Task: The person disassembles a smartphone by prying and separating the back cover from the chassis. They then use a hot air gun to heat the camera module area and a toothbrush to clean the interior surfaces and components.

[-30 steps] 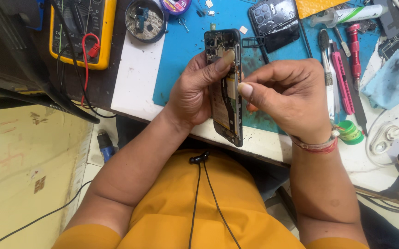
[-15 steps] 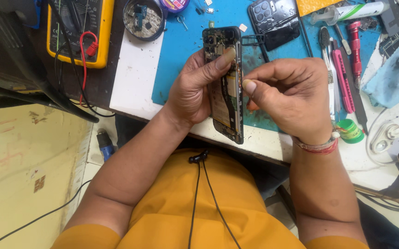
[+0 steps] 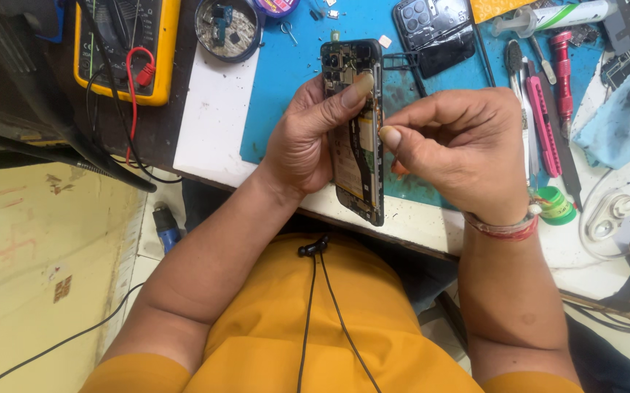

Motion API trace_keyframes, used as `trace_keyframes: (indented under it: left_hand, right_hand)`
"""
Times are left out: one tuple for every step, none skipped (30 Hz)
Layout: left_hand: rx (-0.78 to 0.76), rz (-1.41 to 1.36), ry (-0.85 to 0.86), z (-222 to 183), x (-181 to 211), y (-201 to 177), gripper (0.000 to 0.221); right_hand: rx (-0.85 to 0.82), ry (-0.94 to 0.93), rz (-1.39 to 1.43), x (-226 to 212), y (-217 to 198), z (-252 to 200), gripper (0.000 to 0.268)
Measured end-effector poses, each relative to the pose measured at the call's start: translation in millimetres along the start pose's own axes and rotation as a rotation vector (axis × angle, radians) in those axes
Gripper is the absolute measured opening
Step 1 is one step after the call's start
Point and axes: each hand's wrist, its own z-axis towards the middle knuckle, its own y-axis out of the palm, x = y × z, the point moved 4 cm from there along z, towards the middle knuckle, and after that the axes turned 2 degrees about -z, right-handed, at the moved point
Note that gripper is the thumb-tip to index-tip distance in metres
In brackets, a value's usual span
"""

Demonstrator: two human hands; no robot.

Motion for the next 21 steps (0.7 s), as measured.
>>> trace_keyframes:
  left_hand:
    - [0.003, -0.002, -0.003, 0.0, 0.0, -0.1, 0.018]
    - [0.006, -0.004, -0.005, 0.0, -0.2, -0.2, 0.018]
    - [0.009, -0.007, -0.008, 0.0, -0.4, -0.4, 0.019]
    - [0.006, -0.011, -0.011, 0.0, -0.3, -0.5, 0.018]
    - [0.003, -0.016, -0.015, 0.0, 0.0, -0.8, 0.018]
    - [-0.001, -0.021, -0.019, 0.0, -0.1, -1.0, 0.018]
    - [-0.002, -0.018, -0.021, 0.0, -0.2, -1.1, 0.017]
    - [-0.004, -0.015, -0.023, 0.0, -0.5, -1.2, 0.016]
    - [-0.006, -0.013, -0.025, 0.1, -0.8, -1.3, 0.016]
    - [-0.002, -0.014, -0.026, 0.1, -1.0, -1.6, 0.016]
    - [0.001, -0.015, -0.027, 0.1, -1.1, -1.9, 0.016]
    - [0.005, -0.015, -0.028, -0.2, -0.7, -2.2, 0.016]
    - [0.001, -0.015, -0.026, -0.5, -0.2, -2.0, 0.016]
    - [-0.003, -0.015, -0.025, -0.6, -0.1, -1.8, 0.016]
    - [-0.008, -0.015, -0.023, -0.7, -0.1, -1.4, 0.016]
    - [-0.007, -0.017, -0.025, -0.6, -0.4, -1.3, 0.016]
    - [-0.007, -0.019, -0.026, -0.5, -0.7, -1.2, 0.017]
    - [-0.006, -0.020, -0.026, -0.5, -0.7, -1.1, 0.018]
    - [-0.005, -0.017, -0.024, -0.5, -0.5, -1.1, 0.018]
    - [-0.003, -0.013, -0.023, -0.6, -0.5, -1.2, 0.018]
    - [-0.001, -0.010, -0.021, -0.7, -0.5, -1.3, 0.018]
  right_hand:
    - [0.001, 0.009, 0.012, 0.4, -0.1, 0.3, 0.007]
    - [-0.004, 0.010, 0.017, 0.5, 0.0, 0.6, 0.006]
    - [-0.010, 0.012, 0.022, 0.7, -0.1, 0.9, 0.006]
    - [-0.016, 0.013, 0.027, 1.0, -0.1, 1.1, 0.007]
    - [-0.024, 0.011, 0.034, 1.0, -0.2, 1.3, 0.007]
    - [-0.032, 0.009, 0.039, 1.1, -0.6, 1.3, 0.007]
    - [-0.041, 0.008, 0.045, 1.2, -1.1, 1.3, 0.007]
    - [-0.050, 0.008, 0.052, 1.2, -1.6, 1.2, 0.007]
    - [-0.059, 0.008, 0.060, 1.3, -2.1, 1.0, 0.007]
    - [-0.069, 0.008, 0.067, 1.4, -2.4, 1.0, 0.007]
    - [-0.065, 0.012, 0.060, 1.9, -3.1, 0.9, 0.007]
    - [-0.063, 0.016, 0.054, 2.3, -3.2, 1.2, 0.007]
    - [-0.060, 0.020, 0.048, 2.9, -3.1, 1.5, 0.007]
    - [-0.061, 0.017, 0.049, 3.2, -3.0, 1.5, 0.007]
    - [-0.062, 0.014, 0.051, 3.5, -2.9, 1.6, 0.007]
    - [-0.063, 0.011, 0.052, 3.7, -3.0, 1.4, 0.007]
    - [-0.059, 0.016, 0.051, 4.2, -3.2, 1.2, 0.007]
    - [-0.055, 0.019, 0.051, 4.6, -3.1, 1.3, 0.007]
    - [-0.051, 0.023, 0.051, 4.9, -3.0, 1.3, 0.007]
    - [-0.048, 0.028, 0.049, 5.3, -2.9, 1.3, 0.007]
    - [-0.046, 0.032, 0.047, 5.7, -2.9, 1.4, 0.007]
